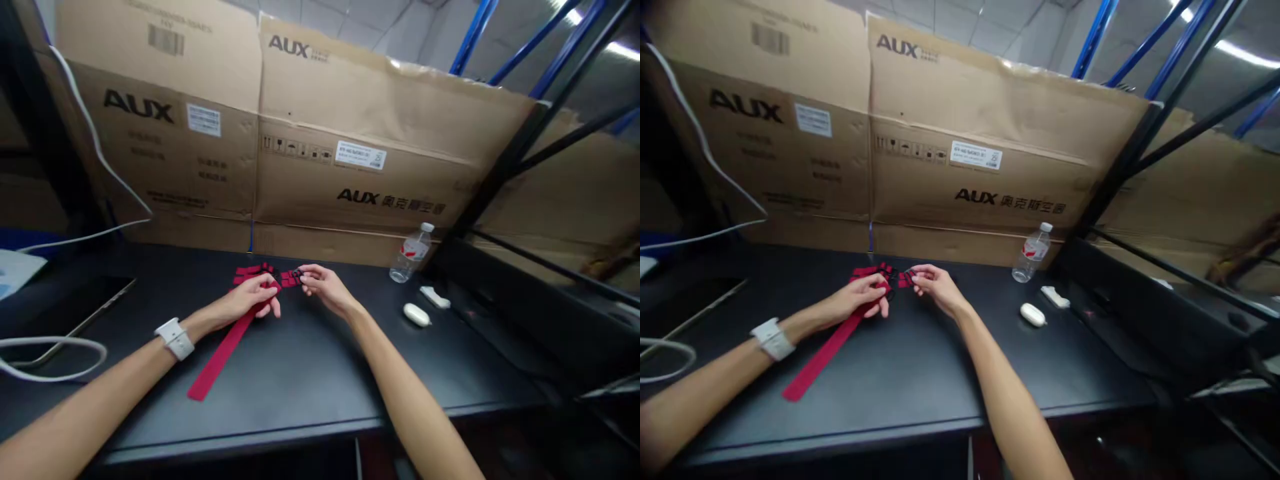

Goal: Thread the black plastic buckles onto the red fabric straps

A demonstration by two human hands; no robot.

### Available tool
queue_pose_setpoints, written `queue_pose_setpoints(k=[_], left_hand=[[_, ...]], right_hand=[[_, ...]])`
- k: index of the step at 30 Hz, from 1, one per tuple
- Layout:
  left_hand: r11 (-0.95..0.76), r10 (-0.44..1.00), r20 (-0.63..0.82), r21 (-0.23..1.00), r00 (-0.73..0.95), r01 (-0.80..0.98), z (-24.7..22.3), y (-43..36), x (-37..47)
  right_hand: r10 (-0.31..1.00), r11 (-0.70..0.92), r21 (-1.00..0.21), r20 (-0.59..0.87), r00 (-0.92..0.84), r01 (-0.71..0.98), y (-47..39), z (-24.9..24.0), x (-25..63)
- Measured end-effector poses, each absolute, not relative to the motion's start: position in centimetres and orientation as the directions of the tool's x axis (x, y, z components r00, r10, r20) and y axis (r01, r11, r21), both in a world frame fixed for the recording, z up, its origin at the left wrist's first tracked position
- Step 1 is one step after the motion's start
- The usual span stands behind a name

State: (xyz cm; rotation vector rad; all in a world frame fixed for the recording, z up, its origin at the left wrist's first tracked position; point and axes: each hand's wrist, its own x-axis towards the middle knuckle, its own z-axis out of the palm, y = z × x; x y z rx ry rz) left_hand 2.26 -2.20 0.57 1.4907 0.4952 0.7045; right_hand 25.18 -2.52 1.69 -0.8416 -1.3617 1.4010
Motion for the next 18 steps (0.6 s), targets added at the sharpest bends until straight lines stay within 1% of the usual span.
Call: queue_pose_setpoints(k=[3,6,10,13,18], left_hand=[[-0.143,0.688,0.123,0.989,0.715,-0.032,0.6,-2.1,2.1],[-0.2,0.681,0.129,0.98,0.721,0.014,0.7,-2.0,2.1],[-0.21,0.649,0.158,0.977,0.744,-0.025,0.5,-2.1,2.4],[-0.199,0.643,0.174,0.978,0.746,-0.057,0.4,-2.2,2.5],[-0.218,0.658,0.19,0.974,0.729,-0.057,0.5,-2.3,2.3]], right_hand=[[0.92,0.057,-0.982,0.121,-0.373,-0.178,-3.3,2.0,24.2],[0.9,0.041,-0.992,0.091,-0.427,-0.123,-3.7,2.0,23.5],[0.898,0.053,-0.998,0.065,-0.434,-0.041,-3.8,1.8,23.2],[0.898,0.049,-0.997,0.069,-0.435,-0.057,-3.8,1.7,23.0],[0.877,0.042,-0.993,0.091,-0.472,-0.115,-3.9,1.7,22.8]])
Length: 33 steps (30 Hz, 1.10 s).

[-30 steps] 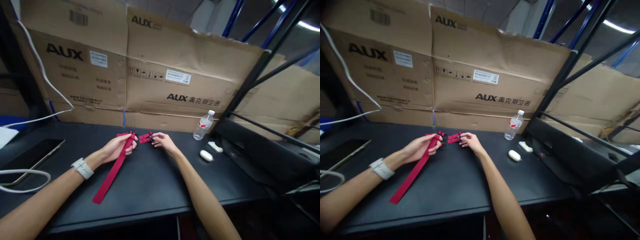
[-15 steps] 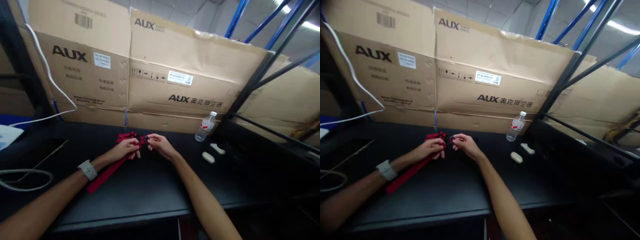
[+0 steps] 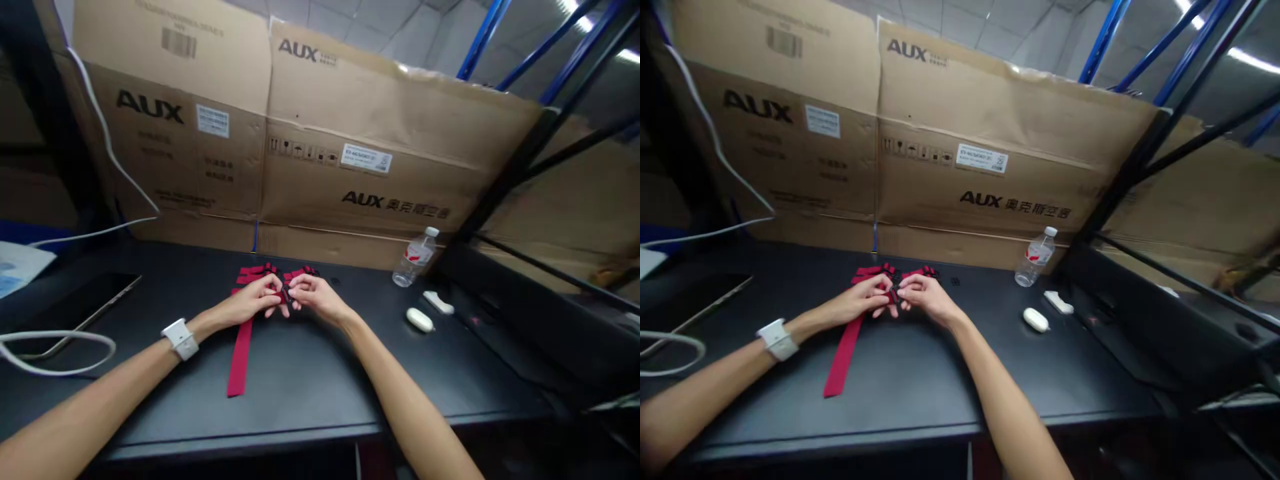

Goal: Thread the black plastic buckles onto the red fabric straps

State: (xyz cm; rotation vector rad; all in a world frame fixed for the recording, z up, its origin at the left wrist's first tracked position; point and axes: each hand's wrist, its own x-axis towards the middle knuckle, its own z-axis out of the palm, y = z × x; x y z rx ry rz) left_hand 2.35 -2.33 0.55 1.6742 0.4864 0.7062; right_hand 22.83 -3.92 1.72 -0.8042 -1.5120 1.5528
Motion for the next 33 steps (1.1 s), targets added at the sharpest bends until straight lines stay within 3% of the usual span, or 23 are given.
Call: queue_pose_setpoints(k=[10,23,33], left_hand=[[-0.188,0.673,0.262,0.965,0.692,-0.183,1.0,-3.0,3.2],[-0.176,0.679,0.259,0.966,0.687,-0.19,0.3,-2.7,3.3],[-0.207,0.582,0.161,0.977,0.797,-0.046,0.9,-3.4,2.5]], right_hand=[[0.855,0.085,-0.994,0.108,-0.507,-0.069,-4.1,1.3,22.2],[0.873,0.188,-0.979,0.205,-0.443,-0.082,-3.5,0.7,22.1],[0.833,0.068,-0.998,0.067,-0.548,-0.02,-4.1,1.0,22.3]])
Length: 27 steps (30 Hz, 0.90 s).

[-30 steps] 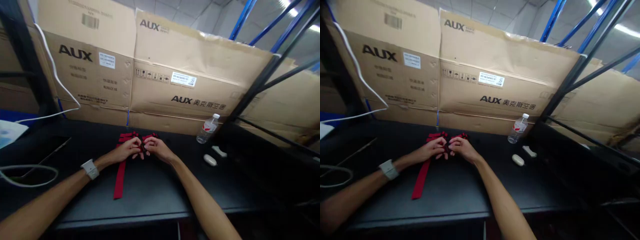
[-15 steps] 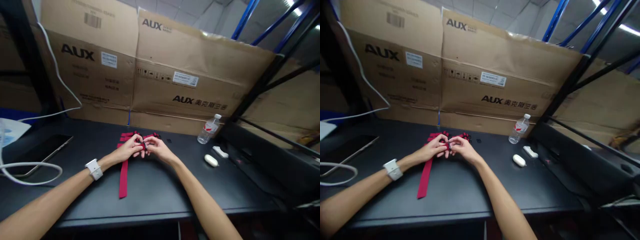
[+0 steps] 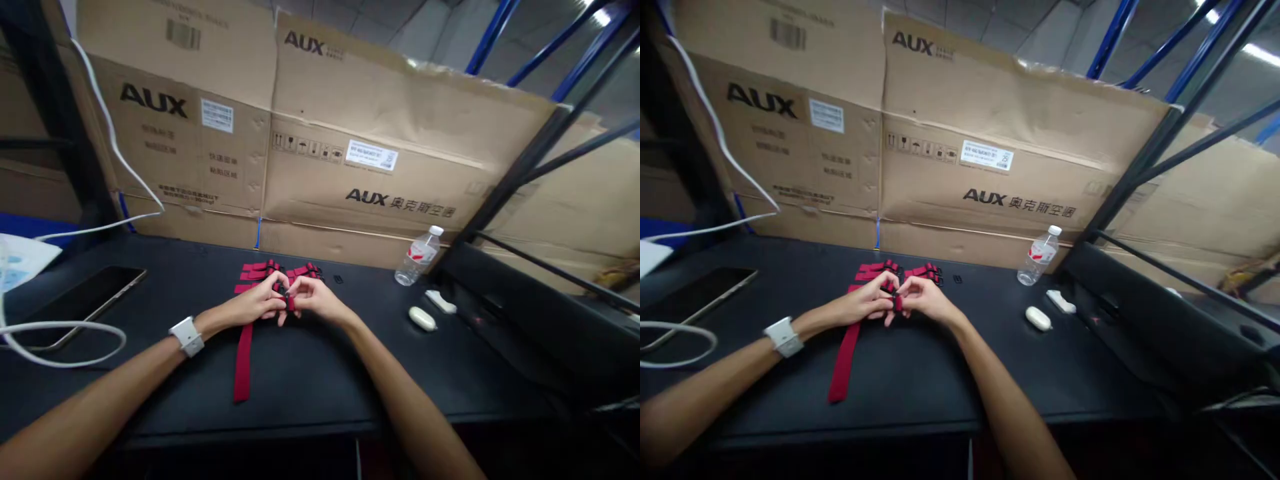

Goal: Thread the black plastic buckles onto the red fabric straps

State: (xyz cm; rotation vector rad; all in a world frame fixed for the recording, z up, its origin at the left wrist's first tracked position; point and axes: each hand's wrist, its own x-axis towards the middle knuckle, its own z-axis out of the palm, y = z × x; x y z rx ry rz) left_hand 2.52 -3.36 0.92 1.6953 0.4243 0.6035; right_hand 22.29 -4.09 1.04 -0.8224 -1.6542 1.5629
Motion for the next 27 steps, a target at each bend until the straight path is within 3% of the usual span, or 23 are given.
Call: queue_pose_setpoints(k=[10,17,23,27], left_hand=[[-0.35,0.561,0.104,0.929,0.822,0.121,2.2,-4.2,2.1],[-0.299,0.609,0.107,0.949,0.786,0.102,1.5,-3.8,2.6],[-0.216,0.636,0.012,0.963,0.771,0.163,1.1,-3.0,2.1],[-0.219,0.645,-0.133,0.911,0.752,0.349,1.7,-2.5,0.9]], right_hand=[[0.849,0.072,-0.997,0.059,-0.525,0.003,-3.9,0.4,22.1],[0.845,0.079,-0.997,0.068,-0.53,-0.002,-4.0,0.9,22.1],[0.877,0.135,-0.974,0.033,-0.48,0.18,-3.2,2.8,25.7],[0.905,0.118,-0.915,-0.061,-0.421,0.385,-2.5,3.4,29.8]])
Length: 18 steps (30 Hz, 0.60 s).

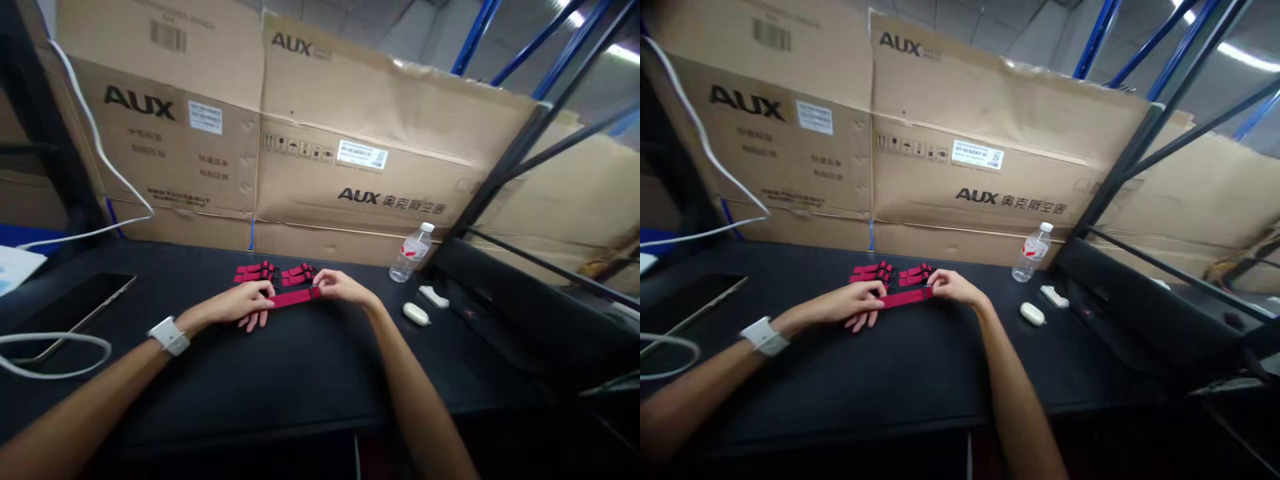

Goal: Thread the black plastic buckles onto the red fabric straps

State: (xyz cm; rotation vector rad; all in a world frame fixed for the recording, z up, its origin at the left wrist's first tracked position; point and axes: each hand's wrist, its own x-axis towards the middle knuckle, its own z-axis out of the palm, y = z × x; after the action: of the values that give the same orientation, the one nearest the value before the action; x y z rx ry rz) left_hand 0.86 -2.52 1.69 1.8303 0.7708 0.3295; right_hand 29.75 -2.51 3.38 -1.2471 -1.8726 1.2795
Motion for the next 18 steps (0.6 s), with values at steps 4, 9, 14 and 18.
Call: queue_pose_setpoints(k=[4,9,14,18], left_hand=[[-0.221,0.649,-0.249,0.842,0.718,0.492,2.0,-2.0,-0.2],[-0.269,0.64,-0.208,0.841,0.74,0.469,1.9,-1.7,-0.6],[-0.287,0.645,-0.201,0.831,0.737,0.478,1.7,-1.6,-0.4],[-0.286,0.659,-0.201,0.824,0.725,0.489,1.4,-1.4,-0.4]], right_hand=[[0.918,0.036,-0.749,-0.236,-0.318,0.662,-2.4,3.2,32.5],[0.875,-0.009,-0.738,-0.333,-0.352,0.675,-2.3,3.0,34.1],[0.982,0.05,-0.672,-0.103,-0.16,0.739,-1.2,1.6,35.3],[0.975,-0.015,-0.452,0.192,0.114,0.892,0.0,-0.2,34.8]])
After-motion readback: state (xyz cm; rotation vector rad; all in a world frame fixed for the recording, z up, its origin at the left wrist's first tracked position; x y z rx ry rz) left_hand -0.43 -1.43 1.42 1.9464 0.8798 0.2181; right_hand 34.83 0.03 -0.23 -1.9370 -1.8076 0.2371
